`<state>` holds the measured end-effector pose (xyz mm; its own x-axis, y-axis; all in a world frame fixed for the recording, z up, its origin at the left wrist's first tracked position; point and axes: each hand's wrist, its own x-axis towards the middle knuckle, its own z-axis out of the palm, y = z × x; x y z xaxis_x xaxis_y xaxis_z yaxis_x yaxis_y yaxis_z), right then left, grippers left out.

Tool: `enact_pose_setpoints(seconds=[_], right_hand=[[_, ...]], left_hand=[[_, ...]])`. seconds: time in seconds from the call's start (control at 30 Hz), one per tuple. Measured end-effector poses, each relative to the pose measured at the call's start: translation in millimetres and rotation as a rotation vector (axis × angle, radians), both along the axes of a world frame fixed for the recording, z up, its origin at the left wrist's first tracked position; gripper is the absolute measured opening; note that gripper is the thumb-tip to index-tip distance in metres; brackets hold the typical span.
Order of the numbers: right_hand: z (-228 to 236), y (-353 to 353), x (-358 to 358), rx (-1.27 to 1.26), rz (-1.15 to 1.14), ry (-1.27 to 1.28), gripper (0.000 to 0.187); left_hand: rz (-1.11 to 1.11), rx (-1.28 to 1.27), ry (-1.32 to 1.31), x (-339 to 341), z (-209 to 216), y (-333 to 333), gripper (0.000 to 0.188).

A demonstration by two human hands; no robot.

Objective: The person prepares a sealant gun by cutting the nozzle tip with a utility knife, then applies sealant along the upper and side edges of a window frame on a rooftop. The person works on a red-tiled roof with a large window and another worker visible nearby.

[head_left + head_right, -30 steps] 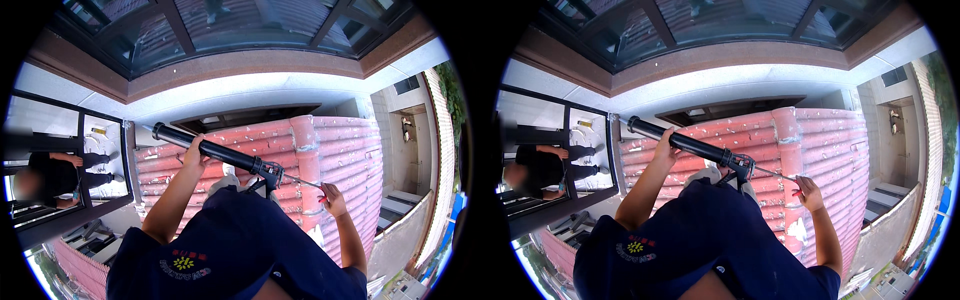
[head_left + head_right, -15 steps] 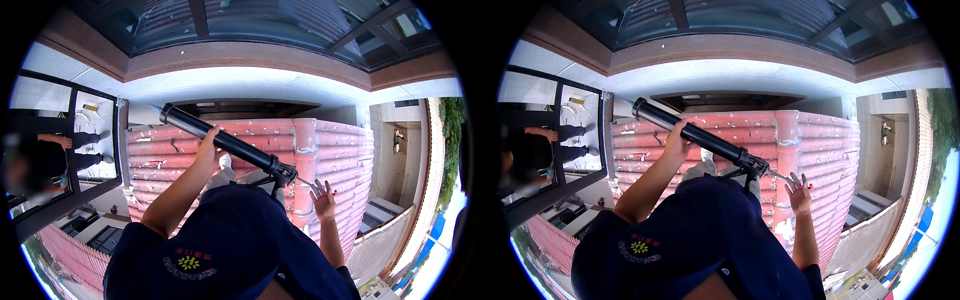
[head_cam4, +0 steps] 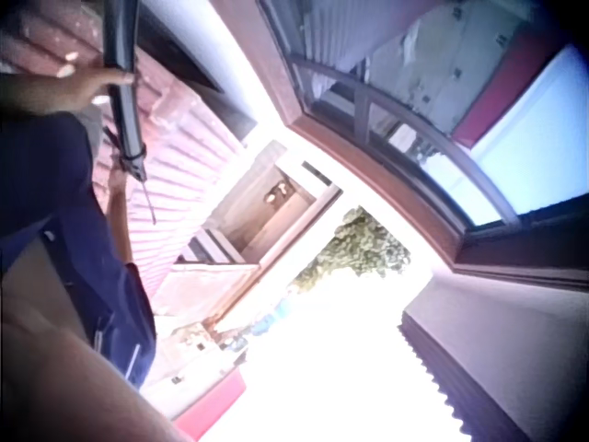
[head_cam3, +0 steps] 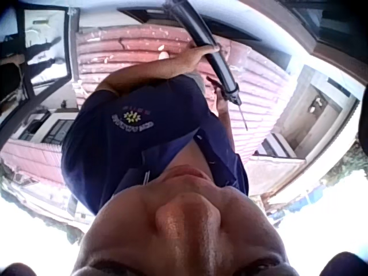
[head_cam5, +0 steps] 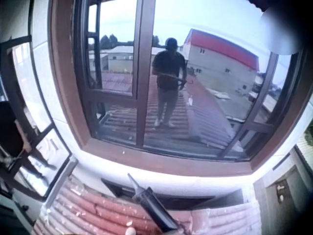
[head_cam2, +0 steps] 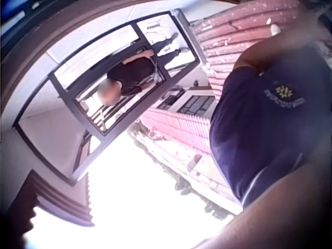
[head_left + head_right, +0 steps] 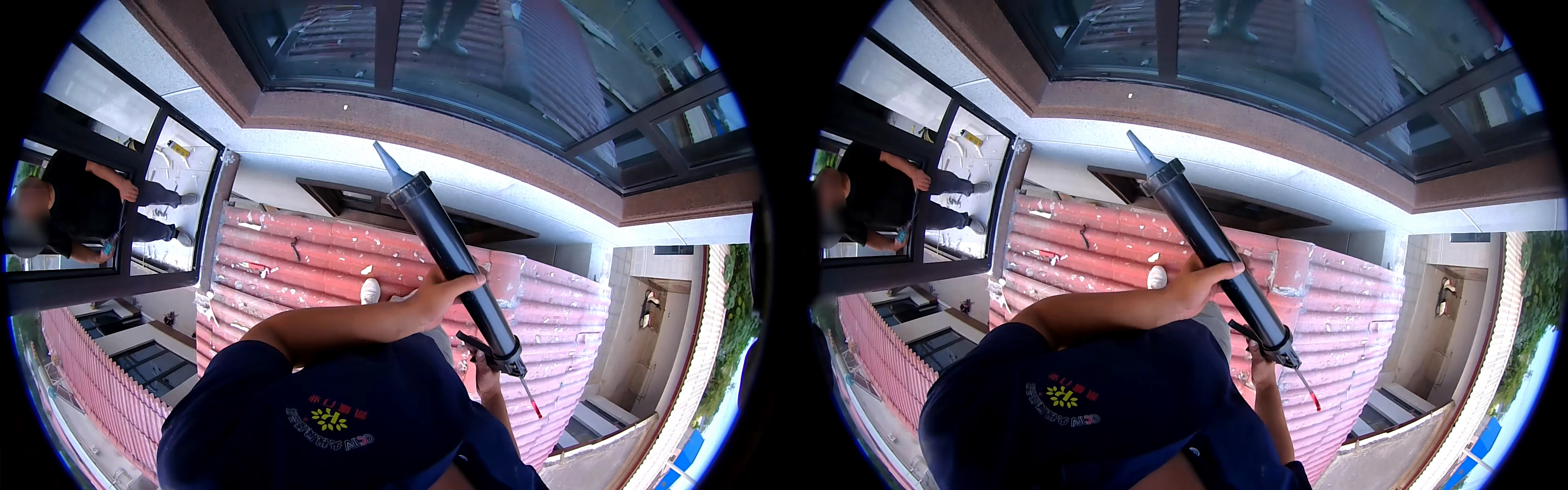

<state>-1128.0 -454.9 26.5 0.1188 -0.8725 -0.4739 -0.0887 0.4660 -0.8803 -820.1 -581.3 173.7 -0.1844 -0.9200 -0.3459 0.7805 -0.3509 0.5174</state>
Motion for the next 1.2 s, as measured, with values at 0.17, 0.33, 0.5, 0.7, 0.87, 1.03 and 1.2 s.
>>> enact_pose_setpoints(seconds=[0.17,0.33,0.5,0.7,0.87,1.03,1.2], right_hand=[[-18,12,-26,-0.100,-0.085,0.022,0.033],[31,17,-14,-0.008,0.083,-0.095,0.054],[87,23,-3,0.121,0.027,-0.343,0.073],[129,1,-13,0.266,0.130,-0.483,0.069],[102,-18,-25,0.181,-0.045,-0.307,0.072],[100,-25,-40,0.334,-0.034,-0.619,0.062],[99,-31,-36,0.302,-0.124,-0.449,0.051]], left_hand=[[-0.125,-0.188,0.090,-4,6,-3,0.037],[-0.158,-0.231,0.299,-1,-5,-7,0.043],[-0.125,0.005,0.528,6,-23,-24,0.046],[-0.104,0.116,0.530,2,-35,-34,0.037],[-0.095,0.149,0.561,-16,-58,-51,0.038],[-0.104,0.082,0.508,-26,-55,-64,0.044],[-0.177,0.023,0.539,-28,-52,-81,0.052]])
